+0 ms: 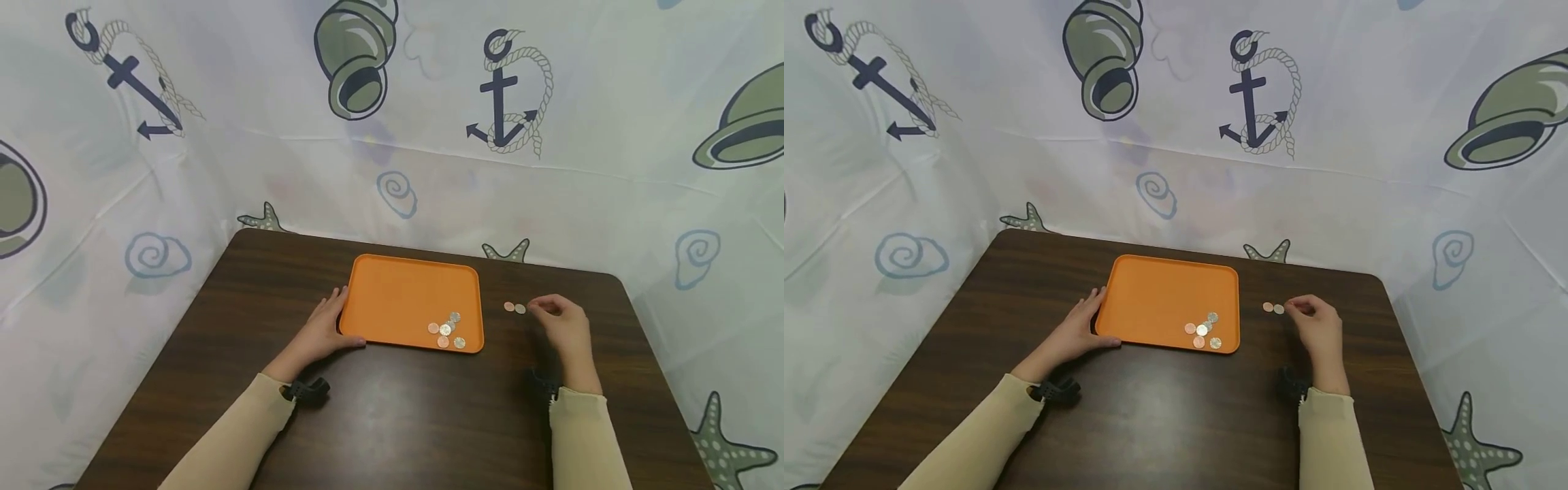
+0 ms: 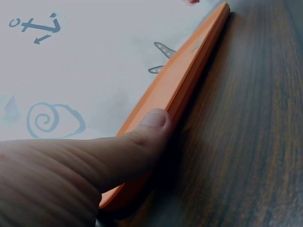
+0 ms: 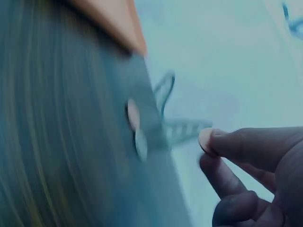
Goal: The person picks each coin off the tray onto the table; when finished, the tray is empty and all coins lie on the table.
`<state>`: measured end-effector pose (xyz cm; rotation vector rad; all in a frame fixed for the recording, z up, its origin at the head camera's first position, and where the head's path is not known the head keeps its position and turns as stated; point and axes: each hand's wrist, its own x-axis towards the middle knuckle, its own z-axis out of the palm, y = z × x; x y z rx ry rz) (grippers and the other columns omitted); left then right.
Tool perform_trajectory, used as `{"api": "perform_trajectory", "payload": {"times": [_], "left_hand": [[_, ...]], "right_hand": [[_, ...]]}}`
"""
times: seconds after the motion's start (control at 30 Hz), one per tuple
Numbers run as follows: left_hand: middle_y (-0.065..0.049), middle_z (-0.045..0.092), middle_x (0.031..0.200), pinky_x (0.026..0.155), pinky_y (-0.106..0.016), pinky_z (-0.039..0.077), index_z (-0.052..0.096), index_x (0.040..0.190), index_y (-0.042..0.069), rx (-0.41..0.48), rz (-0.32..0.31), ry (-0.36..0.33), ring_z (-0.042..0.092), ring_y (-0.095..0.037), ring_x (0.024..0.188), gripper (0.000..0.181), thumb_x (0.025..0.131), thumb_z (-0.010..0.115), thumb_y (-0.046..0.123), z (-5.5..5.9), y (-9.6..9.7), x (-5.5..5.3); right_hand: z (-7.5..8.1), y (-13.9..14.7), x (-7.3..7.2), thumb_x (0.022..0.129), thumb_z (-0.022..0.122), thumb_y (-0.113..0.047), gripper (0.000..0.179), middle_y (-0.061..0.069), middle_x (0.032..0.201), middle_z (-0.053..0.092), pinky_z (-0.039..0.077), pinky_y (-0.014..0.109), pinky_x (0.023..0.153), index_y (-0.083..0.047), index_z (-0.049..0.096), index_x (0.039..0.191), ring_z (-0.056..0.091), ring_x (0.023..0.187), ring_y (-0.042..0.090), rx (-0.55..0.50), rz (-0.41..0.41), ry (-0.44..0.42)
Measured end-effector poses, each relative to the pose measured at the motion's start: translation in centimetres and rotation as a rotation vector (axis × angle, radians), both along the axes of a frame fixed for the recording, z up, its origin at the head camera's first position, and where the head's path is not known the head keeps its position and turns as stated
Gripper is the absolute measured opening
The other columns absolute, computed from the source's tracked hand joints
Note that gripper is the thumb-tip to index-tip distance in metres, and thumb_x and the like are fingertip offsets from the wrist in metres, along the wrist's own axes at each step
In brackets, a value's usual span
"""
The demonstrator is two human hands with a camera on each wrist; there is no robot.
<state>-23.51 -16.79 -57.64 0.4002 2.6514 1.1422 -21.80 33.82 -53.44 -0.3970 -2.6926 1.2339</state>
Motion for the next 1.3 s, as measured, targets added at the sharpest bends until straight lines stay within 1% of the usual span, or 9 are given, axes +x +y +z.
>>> {"api": "perform_trajectory", "payload": {"times": [0.07,0.17,0.27,0.37,0.53,0.7,0.93,1.1,1.3], "left_hand": [[-0.014,0.01,0.185,0.137,-0.069,0.007,0.01,0.177,0.014,-0.001,0.002,-0.008,0.001,-0.039,0.172,0.131,0.084,0.093,0.054,0.0,0.0,0.1],[-0.014,0.011,0.185,0.137,-0.068,0.007,0.01,0.177,0.012,-0.007,0.003,-0.004,0.002,-0.038,0.173,0.131,0.084,0.093,0.054,0.0,0.0,0.2],[-0.015,0.012,0.184,0.138,-0.066,0.006,0.011,0.177,0.01,-0.012,-0.002,0.012,0.004,-0.037,0.173,0.131,0.085,0.092,0.054,0.0,-0.1,0.3],[-0.017,0.013,0.184,0.138,-0.066,0.006,0.011,0.176,0.008,-0.016,-0.007,0.024,0.005,-0.039,0.172,0.13,0.086,0.092,0.054,0.0,-0.2,0.3],[-0.015,0.012,0.184,0.138,-0.064,0.005,0.01,0.177,0.01,-0.011,0.0,0.018,0.004,-0.036,0.173,0.131,0.085,0.093,0.053,0.2,-0.1,0.3],[-0.013,0.012,0.184,0.138,-0.066,0.006,0.01,0.177,0.011,-0.009,-0.007,0.028,0.003,-0.036,0.173,0.131,0.085,0.092,0.056,0.1,0.2,-0.1],[-0.013,0.012,0.184,0.139,-0.063,0.005,0.01,0.177,0.01,-0.009,-0.013,0.019,0.003,-0.035,0.173,0.131,0.085,0.092,0.054,0.1,0.3,0.1],[-0.015,0.013,0.184,0.139,-0.062,0.004,0.011,0.177,0.009,-0.009,-0.014,0.027,0.004,-0.035,0.173,0.13,0.085,0.093,0.051,0.2,0.2,0.1],[-0.015,0.014,0.184,0.139,-0.063,0.004,0.012,0.177,0.008,-0.013,-0.01,0.027,0.005,-0.036,0.173,0.13,0.085,0.093,0.052,0.0,0.2,0.1]], "right_hand": [[-0.7,1.7,-0.2,0.105,0.076,-0.036,0.033,-0.003,0.106,0.075,0.049,0.028,0.071,-0.009,0.08,0.123,0.06,0.091,0.017,-0.111,-0.048,-0.057],[-1.7,3.5,-0.6,0.103,0.078,-0.041,0.043,-0.014,0.102,0.066,0.046,0.025,0.061,-0.009,0.076,0.132,0.054,0.079,0.01,-0.316,-0.069,-0.161],[-2.4,4.3,-1.2,0.099,0.081,-0.045,0.05,-0.017,0.099,0.065,0.042,0.025,0.054,-0.011,0.074,0.136,0.055,0.069,0.008,-0.405,-0.043,-0.232],[-2.6,4.3,-1.7,0.096,0.084,-0.046,0.053,-0.019,0.096,0.067,0.041,0.025,0.052,-0.011,0.075,0.135,0.06,0.069,0.007,-0.389,-0.023,-0.24],[-2.5,3.9,-1.9,0.097,0.086,-0.041,0.049,-0.022,0.088,0.07,0.042,0.024,0.051,-0.008,0.076,0.131,0.061,0.067,0.007,-0.375,-0.011,-0.224],[-2.6,3.9,-1.9,0.096,0.086,-0.039,0.045,-0.025,0.088,0.072,0.05,0.023,0.057,-0.008,0.079,0.127,0.058,0.067,0.007,-0.349,-0.021,-0.181],[-3.5,3.7,-1.9,0.097,0.085,-0.041,0.049,-0.017,0.083,0.07,0.056,0.026,0.063,-0.007,0.078,0.131,0.061,0.066,0.01,-0.247,-0.035,-0.15],[-3.9,3.4,-2.0,0.097,0.086,-0.035,0.048,-0.016,0.08,0.071,0.059,0.023,0.065,-0.003,0.077,0.132,0.062,0.069,0.009,-0.25,-0.031,-0.101],[-4.0,3.3,-2.0,0.097,0.086,-0.035,0.049,-0.014,0.079,0.07,0.06,0.023,0.066,-0.004,0.076,0.133,0.063,0.068,0.009,-0.25,-0.028,-0.104]]}}
